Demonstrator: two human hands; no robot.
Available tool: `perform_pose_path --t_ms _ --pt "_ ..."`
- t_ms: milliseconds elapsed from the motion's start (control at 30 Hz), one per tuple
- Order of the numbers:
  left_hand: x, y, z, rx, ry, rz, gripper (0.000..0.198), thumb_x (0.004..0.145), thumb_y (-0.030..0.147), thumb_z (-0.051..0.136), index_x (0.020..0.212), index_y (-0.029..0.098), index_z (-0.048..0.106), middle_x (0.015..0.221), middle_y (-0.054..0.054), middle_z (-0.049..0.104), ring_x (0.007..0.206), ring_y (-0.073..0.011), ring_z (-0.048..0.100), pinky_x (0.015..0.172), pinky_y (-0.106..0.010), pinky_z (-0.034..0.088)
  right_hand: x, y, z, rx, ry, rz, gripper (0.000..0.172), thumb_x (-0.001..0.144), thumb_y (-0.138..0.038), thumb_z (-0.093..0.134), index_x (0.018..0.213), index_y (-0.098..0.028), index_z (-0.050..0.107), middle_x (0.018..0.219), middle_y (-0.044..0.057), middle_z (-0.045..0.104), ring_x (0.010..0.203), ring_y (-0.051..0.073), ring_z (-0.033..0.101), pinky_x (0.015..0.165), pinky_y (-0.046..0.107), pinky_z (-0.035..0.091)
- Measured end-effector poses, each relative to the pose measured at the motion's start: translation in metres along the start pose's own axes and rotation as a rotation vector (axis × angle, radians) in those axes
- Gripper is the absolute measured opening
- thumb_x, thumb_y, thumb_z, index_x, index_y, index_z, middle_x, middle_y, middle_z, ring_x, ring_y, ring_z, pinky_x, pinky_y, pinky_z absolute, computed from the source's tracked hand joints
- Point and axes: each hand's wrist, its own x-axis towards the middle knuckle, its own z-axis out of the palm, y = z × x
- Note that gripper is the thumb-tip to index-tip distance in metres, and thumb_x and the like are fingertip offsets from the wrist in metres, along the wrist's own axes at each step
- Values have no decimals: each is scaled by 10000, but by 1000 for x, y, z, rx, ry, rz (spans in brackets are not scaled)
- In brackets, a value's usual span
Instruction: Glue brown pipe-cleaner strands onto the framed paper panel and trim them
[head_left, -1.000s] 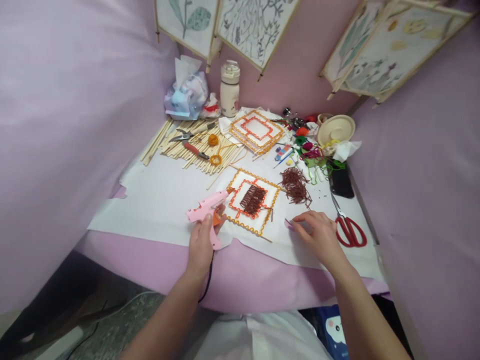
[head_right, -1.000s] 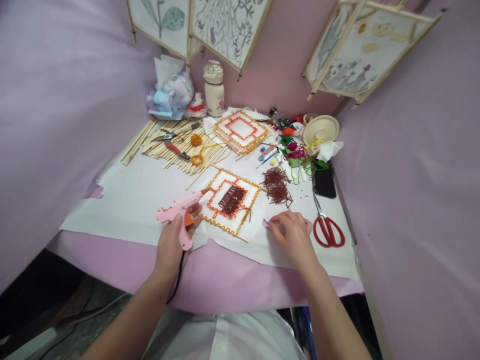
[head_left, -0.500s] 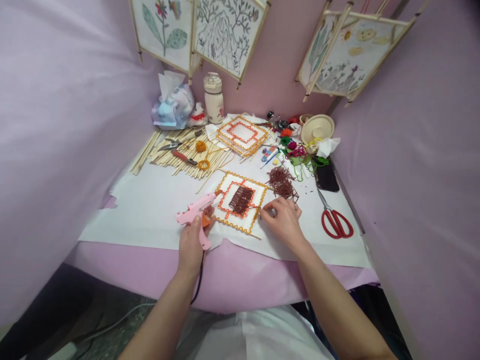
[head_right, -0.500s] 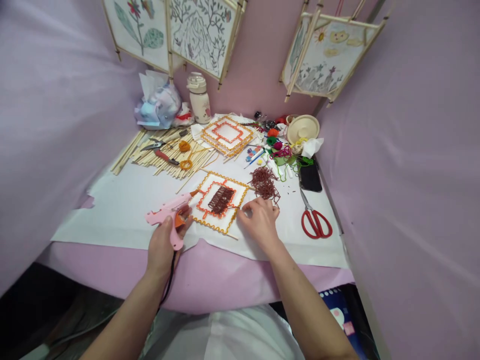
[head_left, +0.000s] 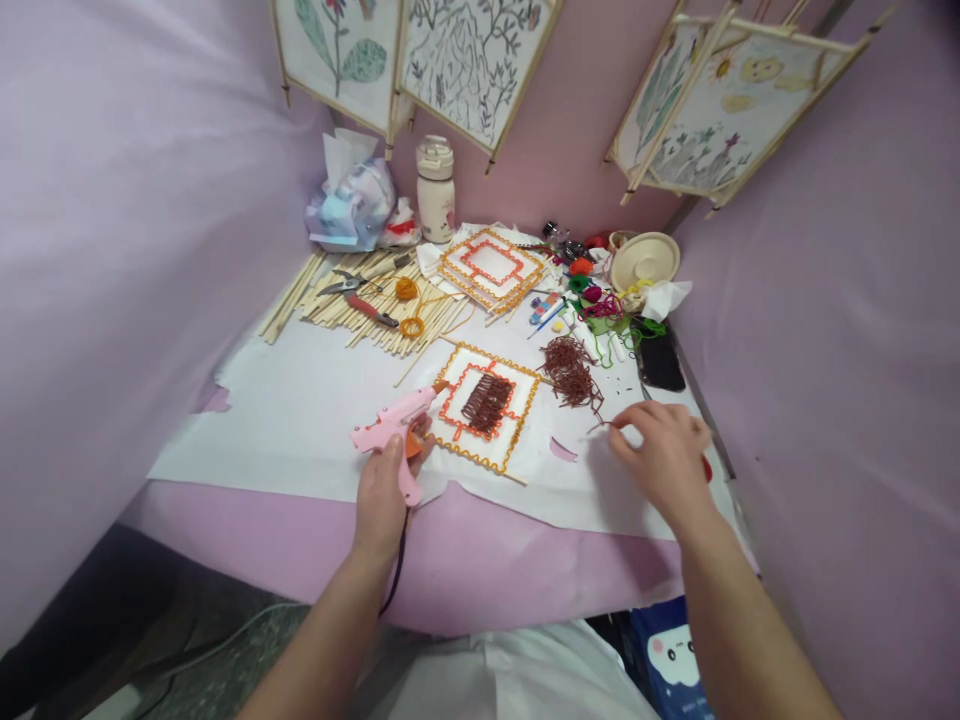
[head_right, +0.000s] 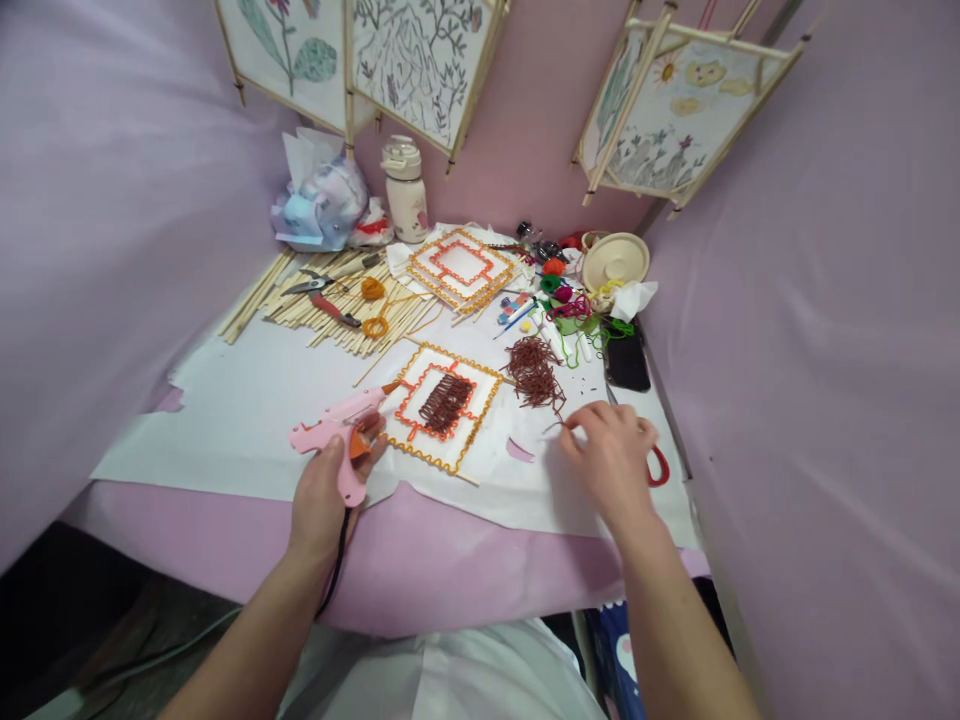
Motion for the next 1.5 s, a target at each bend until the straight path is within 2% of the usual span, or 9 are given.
perform_pose_path --t_ms 100,167,267,367,500,633,800,1167,1500 --pt "0 1 0 3 -13 0 410 843 463 662 1071 129 735 1224 -141 682 1227 -291 590 1072 -445 480 -2 19 -10 -212 154 60 166 851 -263 548 729 -204 643 900 80 686 936 289 503 823 446 222" --pt "-1 1 0 -1 -14 0 417 844 465 662 1083 132 732 1232 -140 678 1236 -294 584 1071 -449 481 -4 14 -5 -257 170 85 159 853 -259 551 743 -199 649 905 90 678 928 288 495 810 441 228" --pt "-2 1 0 17 -2 7 397 858 456 653 1093 144 728 1242 -126 677 1273 -294 554 1071 -439 484 -6 -9 16 -177 22 63 135 833 -249 565 758 -201 666 899 88 676 912 280 497 787 424 243" --pt "-3 1 0 47 7 6 387 875 452 637 1103 152 725 1224 -119 687 1293 -293 537 1073 -432 482 -7 -29 28 28 -162 56 149 845 -292 566 766 -225 673 904 55 682 925 265 517 796 410 261" --pt "-3 2 1 35 22 -11 407 865 454 648 1106 135 724 1230 -131 683 1286 -300 544 1087 -438 470 -7 -20 17 90 -130 82 171 862 -385 581 846 -244 677 972 49 678 987 282 524 830 422 277" --pt "-2 1 2 4 12 0 383 864 449 643 1064 134 731 1254 -129 671 1277 -298 551 1086 -442 472 -3 -2 6 98 -158 5 205 860 -408 600 987 -269 681 1064 63 660 1043 297 527 842 421 311" --pt "-2 2 3 17 -5 8 379 881 438 622 1107 148 716 1266 -119 664 1282 -288 545 1071 -433 486 0 -2 18 133 -232 -70 261 876 -406 592 1101 -312 684 1135 60 644 1067 282 522 845 415 333" --pt "-1 1 3 39 11 9 392 873 440 634 1112 141 718 1250 -119 672 1263 -282 562 1068 -416 490 4 4 31 196 -269 -82 130 836 -294 610 894 -297 726 1078 28 653 1053 253 499 856 402 300" --pt "-2 0 5 48 19 39 384 871 435 629 1092 135 723 1242 -123 674 1240 -280 579 1052 -415 503 3 -6 31 60 -161 -152 169 880 -240 560 791 -240 704 894 27 681 946 225 503 874 425 236"
